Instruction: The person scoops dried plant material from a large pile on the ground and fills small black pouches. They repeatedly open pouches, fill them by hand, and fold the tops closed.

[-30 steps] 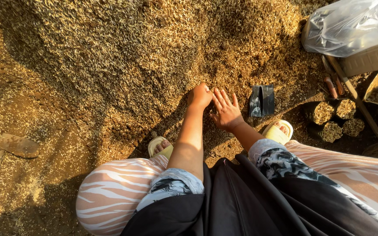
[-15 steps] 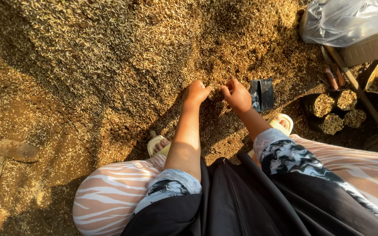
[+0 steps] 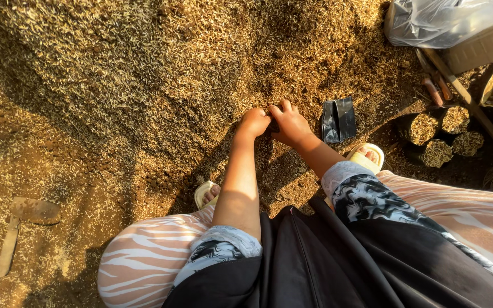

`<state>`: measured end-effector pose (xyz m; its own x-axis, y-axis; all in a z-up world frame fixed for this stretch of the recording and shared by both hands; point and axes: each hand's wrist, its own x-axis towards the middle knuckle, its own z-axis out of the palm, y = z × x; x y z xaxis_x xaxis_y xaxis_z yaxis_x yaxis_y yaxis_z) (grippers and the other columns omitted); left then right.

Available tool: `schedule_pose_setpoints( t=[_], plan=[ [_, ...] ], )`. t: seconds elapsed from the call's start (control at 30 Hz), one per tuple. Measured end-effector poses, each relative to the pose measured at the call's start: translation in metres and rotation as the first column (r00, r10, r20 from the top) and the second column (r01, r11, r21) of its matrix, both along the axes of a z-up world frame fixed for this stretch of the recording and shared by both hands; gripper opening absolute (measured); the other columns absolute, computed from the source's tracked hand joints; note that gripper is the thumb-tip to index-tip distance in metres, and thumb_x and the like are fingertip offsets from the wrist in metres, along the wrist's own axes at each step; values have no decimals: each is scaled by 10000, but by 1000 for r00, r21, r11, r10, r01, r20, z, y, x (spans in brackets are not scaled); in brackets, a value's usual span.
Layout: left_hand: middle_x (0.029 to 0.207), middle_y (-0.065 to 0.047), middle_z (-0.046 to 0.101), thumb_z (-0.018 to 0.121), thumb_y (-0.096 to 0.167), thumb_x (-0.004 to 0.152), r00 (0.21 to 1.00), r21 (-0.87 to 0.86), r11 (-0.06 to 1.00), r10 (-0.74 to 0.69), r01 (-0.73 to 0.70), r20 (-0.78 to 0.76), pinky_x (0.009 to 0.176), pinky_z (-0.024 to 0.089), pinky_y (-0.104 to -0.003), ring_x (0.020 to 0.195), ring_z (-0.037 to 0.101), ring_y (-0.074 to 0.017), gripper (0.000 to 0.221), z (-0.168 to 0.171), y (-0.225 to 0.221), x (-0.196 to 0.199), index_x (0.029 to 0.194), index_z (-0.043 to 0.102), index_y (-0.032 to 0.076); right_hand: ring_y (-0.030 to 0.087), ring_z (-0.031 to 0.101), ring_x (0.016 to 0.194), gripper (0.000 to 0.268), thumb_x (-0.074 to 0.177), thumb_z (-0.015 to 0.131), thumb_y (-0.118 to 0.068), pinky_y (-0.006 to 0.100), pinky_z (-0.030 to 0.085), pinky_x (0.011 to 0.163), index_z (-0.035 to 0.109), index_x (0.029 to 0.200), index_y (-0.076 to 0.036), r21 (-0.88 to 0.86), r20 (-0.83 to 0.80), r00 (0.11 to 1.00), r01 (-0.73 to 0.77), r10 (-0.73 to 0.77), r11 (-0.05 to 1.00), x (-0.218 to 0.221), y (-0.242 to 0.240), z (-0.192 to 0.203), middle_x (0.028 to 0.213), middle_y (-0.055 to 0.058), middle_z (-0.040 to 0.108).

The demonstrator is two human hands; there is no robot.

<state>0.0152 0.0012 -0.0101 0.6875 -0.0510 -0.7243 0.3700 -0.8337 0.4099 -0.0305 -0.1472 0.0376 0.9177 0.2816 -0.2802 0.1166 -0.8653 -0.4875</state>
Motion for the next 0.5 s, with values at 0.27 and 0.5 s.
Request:
schedule_pose_setpoints(
  t=[0.27,0.5],
  plan=[
    [719,-1,623,600,289,973,991,-373,926,103,-63,89,576,443,-326,622,556,-126,212,52,-38,42,849,621,118,410,580,1151,734,711,898,-309,513,543,938,532,1329,-154,7,84,996,-34,33,999,47,-58,72,1221,178,557],
    [691,11,605,655,390,957,884,-690,719,265,85,385,545,450,-299,612,520,-110,326,121,-161,52,838,627,87,376,645,1079,788,718,879,-339,465,585,887,533,1398,-144,-375,26,998,-36,49,926,79,-169,175,1244,189,574]
  ],
)
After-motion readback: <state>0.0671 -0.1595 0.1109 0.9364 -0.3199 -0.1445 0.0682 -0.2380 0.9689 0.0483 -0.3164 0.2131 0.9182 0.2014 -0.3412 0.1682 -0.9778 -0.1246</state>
